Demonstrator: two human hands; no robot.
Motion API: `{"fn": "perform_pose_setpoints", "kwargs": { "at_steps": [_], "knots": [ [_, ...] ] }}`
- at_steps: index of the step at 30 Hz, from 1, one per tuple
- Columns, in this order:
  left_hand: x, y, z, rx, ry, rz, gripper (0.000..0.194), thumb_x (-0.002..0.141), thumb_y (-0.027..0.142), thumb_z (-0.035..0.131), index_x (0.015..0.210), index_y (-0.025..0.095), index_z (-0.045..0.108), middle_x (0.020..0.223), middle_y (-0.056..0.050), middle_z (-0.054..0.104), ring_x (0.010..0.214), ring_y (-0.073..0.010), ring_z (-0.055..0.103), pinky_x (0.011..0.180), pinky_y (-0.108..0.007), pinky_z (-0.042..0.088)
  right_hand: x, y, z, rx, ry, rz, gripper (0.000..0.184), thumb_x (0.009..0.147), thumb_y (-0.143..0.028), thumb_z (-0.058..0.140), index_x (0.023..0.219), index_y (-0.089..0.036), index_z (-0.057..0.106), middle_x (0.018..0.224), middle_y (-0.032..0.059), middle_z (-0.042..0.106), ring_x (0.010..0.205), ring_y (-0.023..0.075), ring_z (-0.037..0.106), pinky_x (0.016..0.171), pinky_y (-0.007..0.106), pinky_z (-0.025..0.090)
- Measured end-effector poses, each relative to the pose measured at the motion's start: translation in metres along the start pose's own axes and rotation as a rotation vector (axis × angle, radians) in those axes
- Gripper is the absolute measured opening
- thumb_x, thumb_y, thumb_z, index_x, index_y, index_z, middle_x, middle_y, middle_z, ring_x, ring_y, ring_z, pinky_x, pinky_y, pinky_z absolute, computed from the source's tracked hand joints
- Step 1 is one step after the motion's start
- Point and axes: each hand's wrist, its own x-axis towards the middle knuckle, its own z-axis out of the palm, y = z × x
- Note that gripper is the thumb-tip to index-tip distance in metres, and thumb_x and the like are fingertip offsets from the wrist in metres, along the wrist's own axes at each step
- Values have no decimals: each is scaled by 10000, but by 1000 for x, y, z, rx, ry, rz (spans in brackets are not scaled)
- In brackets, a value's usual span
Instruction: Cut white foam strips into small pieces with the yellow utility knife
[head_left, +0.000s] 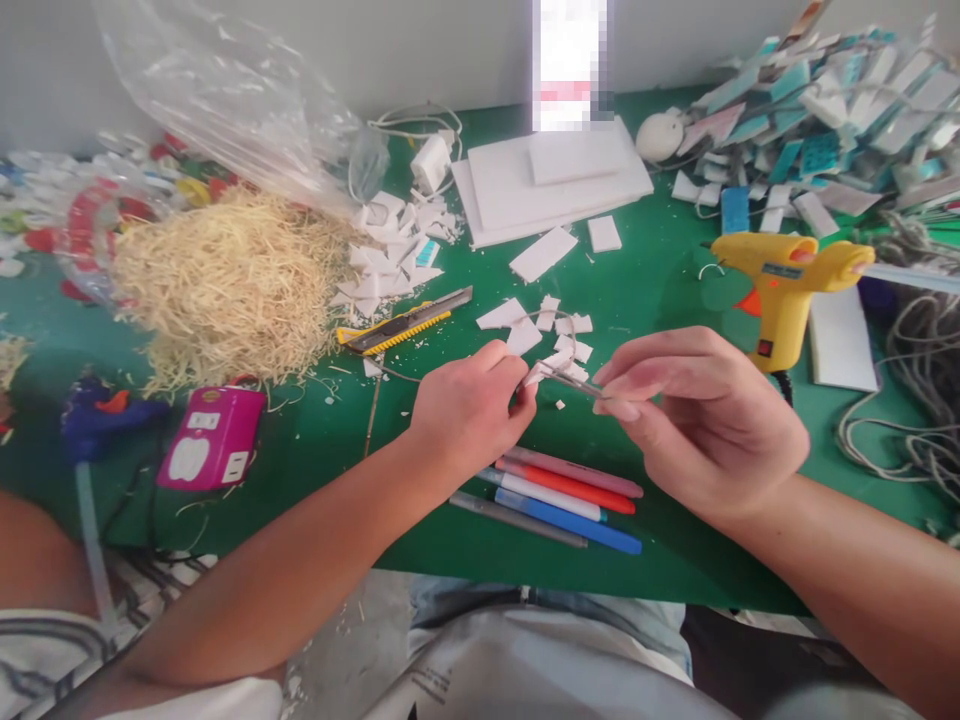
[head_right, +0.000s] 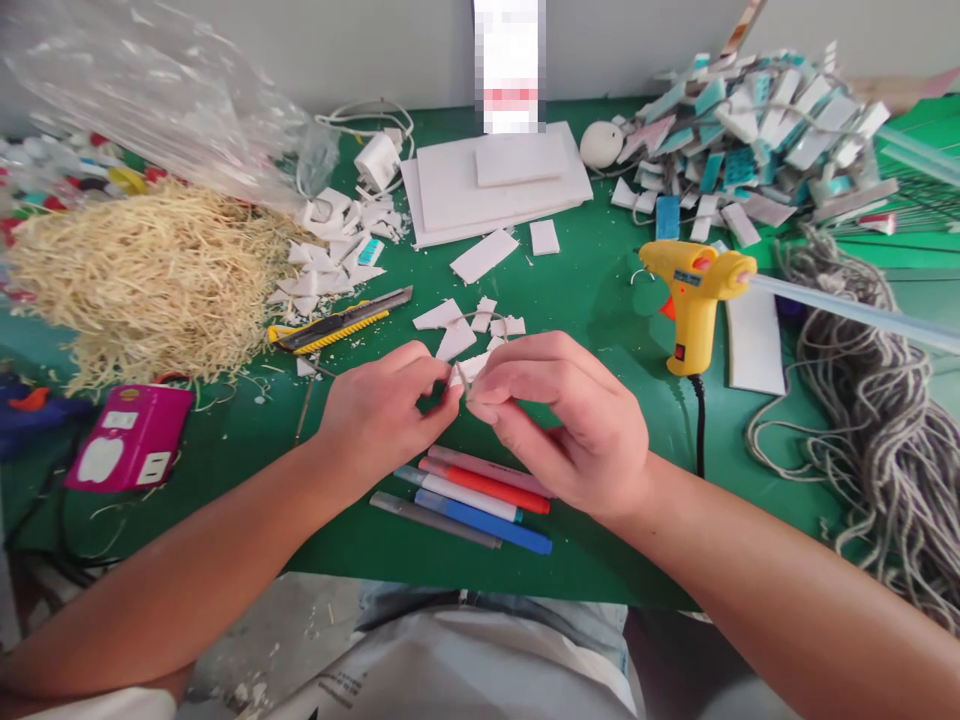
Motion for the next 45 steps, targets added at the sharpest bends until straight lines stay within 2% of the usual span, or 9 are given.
{"fn": "perform_pose_setpoints", "kwargs": {
  "at_steps": [8, 11, 13, 16, 19, 24, 29, 37, 45],
  "knots": [
    [0, 5, 1, 99, 38, 51, 265, 936, 241, 513, 708, 184, 635, 701, -4, 597, 528, -112, 498, 475, -254, 282, 1, -1, -4, 60, -21, -47, 206, 864, -66, 707, 988, -228, 686, 934, 44, 737, 748, 155, 731, 612, 277, 629],
    [0, 4, 0, 49, 89, 50, 227, 945, 342, 580, 798, 179, 640, 790, -22, 639, 574, -119, 544, 473, -250, 316, 4, -1, -2, 19, -12, -47, 208, 864, -68, 713, 983, -236, 683, 903, 35, 732, 798, 165, 733, 653, 286, 629],
    [1, 3, -2, -96, 177, 83, 246, 924, 409, 648, 880, 168, 624, 861, -40, 660, 604, -115, 556, 489, -238, 375, 5, -1, -1, -8, -9, -37, 211, 867, -69, 713, 979, -245, 680, 883, 29, 729, 801, 167, 727, 666, 298, 628],
    [1, 6, -6, -486, 293, 148, 219, 910, 327, 707, 1018, 158, 619, 1038, -71, 703, 573, -61, 510, 519, -207, 453, 5, 0, 0, -26, -25, -20, 203, 874, -76, 713, 976, -248, 678, 881, 32, 729, 790, 166, 719, 674, 310, 627],
    [0, 15, -10, -846, 198, 14, 257, 904, 257, 716, 1138, 171, 654, 1144, -82, 727, 515, -28, 482, 471, -192, 443, 4, 1, 0, -42, -47, -15, 192, 882, -83, 708, 970, -252, 682, 862, 31, 731, 786, 166, 717, 677, 314, 628],
    [3, 27, -11, -1366, -77, -365, 231, 853, 317, 763, 1030, 171, 739, 846, -29, 753, 429, -32, 431, 368, -198, 334, 5, 0, 1, -86, -42, 25, 168, 894, -108, 705, 940, -269, 692, 836, 24, 732, 722, 162, 700, 605, 310, 613],
    [8, 24, -10, -1613, -228, -537, 269, 780, 368, 836, 932, 168, 742, 685, 7, 696, 367, -22, 397, 323, -182, 265, 4, 0, 3, -125, -10, 34, 146, 897, -119, 707, 921, -262, 693, 824, 24, 724, 708, 154, 690, 565, 293, 589],
    [5, 19, -10, -1580, -157, -526, 168, 882, 330, 732, 787, 197, 767, 530, 51, 501, 435, -30, 365, 408, -176, 242, 5, 4, 4, -241, 10, 65, 148, 906, -113, 690, 906, -257, 658, 830, 10, 739, 731, 146, 695, 588, 292, 572],
    [7, 16, -6, -1638, -60, -537, 186, 858, 372, 761, 768, 213, 796, 698, -4, 679, 480, -40, 421, 431, -191, 303, 3, 8, 6, -285, -73, 82, 179, 903, -71, 677, 916, -246, 644, 850, 0, 736, 728, 122, 699, 587, 248, 554]
  ]
}}
